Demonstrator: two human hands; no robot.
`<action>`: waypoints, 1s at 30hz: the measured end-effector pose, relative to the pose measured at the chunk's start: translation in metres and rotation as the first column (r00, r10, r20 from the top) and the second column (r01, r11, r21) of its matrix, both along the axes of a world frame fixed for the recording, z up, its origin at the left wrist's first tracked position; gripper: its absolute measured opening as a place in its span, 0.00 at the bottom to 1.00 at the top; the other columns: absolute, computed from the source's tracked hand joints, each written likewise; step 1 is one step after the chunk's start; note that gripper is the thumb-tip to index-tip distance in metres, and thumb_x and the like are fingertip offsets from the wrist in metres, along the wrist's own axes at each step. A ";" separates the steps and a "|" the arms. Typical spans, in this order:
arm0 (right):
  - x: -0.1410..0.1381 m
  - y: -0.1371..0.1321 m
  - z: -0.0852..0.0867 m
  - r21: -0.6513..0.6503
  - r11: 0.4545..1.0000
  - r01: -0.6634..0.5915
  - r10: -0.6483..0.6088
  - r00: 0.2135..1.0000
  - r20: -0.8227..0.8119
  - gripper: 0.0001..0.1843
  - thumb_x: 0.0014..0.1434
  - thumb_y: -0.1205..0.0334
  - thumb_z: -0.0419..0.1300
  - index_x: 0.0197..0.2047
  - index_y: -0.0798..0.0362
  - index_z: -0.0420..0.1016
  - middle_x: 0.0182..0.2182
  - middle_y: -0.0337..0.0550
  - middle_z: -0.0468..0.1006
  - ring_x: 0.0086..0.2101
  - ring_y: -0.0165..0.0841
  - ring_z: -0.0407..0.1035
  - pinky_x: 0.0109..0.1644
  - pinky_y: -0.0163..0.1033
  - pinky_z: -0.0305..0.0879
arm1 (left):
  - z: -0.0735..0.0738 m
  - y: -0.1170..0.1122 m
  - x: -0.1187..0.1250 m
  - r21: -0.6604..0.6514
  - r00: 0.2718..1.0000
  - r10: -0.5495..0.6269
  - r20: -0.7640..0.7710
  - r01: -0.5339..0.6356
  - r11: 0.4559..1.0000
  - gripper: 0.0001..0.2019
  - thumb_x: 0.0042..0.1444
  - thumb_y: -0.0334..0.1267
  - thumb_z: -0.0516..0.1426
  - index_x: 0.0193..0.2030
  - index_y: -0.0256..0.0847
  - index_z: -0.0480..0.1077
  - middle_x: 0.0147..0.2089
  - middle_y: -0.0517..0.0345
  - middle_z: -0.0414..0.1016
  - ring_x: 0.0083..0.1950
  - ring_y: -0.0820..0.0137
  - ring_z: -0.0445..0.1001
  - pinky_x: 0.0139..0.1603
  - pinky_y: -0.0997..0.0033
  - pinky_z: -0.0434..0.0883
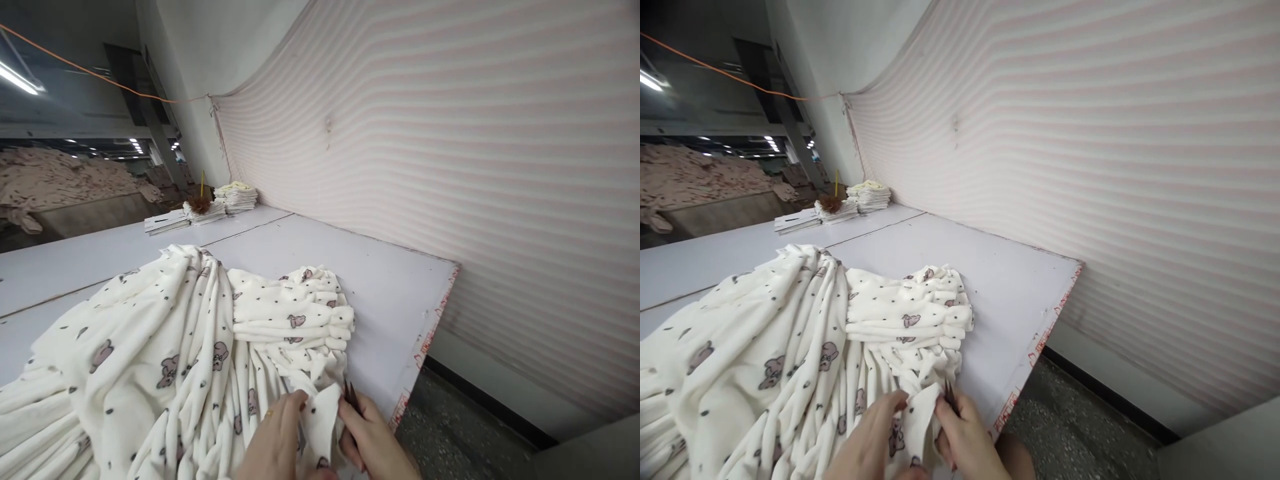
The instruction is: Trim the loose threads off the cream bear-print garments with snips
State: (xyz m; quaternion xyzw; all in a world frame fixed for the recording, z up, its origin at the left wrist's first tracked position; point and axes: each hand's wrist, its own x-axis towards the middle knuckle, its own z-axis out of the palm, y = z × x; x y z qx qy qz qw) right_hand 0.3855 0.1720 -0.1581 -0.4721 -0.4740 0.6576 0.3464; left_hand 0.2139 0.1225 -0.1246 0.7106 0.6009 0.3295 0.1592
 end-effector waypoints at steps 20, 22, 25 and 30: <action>0.010 -0.017 0.017 0.587 0.809 -0.003 -0.273 0.884 0.380 0.27 0.47 0.68 0.58 0.53 0.44 0.67 0.52 0.43 0.70 0.51 0.41 0.67 0.52 0.42 0.66 | 0.018 0.012 0.003 -0.463 0.376 0.433 0.819 -0.012 0.886 0.13 0.49 0.47 0.62 0.39 0.45 0.69 0.30 0.66 0.70 0.28 0.74 0.68 0.25 0.80 0.65; 0.013 -0.017 0.011 0.536 0.844 0.022 -0.246 0.904 0.350 0.20 0.49 0.67 0.56 0.47 0.46 0.70 0.46 0.43 0.74 0.45 0.40 0.71 0.46 0.40 0.67 | 0.019 0.010 0.001 -0.453 0.241 0.439 0.866 0.002 0.892 0.14 0.46 0.45 0.65 0.36 0.44 0.68 0.30 0.67 0.69 0.27 0.77 0.66 0.24 0.82 0.65; 0.015 -0.015 0.006 0.427 0.904 0.031 -0.135 0.967 0.215 0.06 0.56 0.63 0.54 0.37 0.51 0.71 0.32 0.41 0.76 0.36 0.37 0.72 0.39 0.36 0.66 | 0.014 0.008 -0.003 -0.480 0.120 0.479 0.870 -0.024 0.877 0.15 0.44 0.42 0.67 0.34 0.43 0.67 0.28 0.68 0.68 0.25 0.78 0.65 0.23 0.83 0.65; 0.013 -0.009 0.014 0.347 0.936 0.051 -0.092 0.990 0.104 0.13 0.59 0.53 0.57 0.28 0.52 0.67 0.25 0.36 0.68 0.30 0.33 0.65 0.34 0.32 0.62 | 0.006 0.003 -0.015 -0.502 0.271 0.509 0.817 -0.100 0.859 0.11 0.50 0.42 0.62 0.40 0.45 0.69 0.29 0.65 0.71 0.30 0.72 0.72 0.29 0.78 0.70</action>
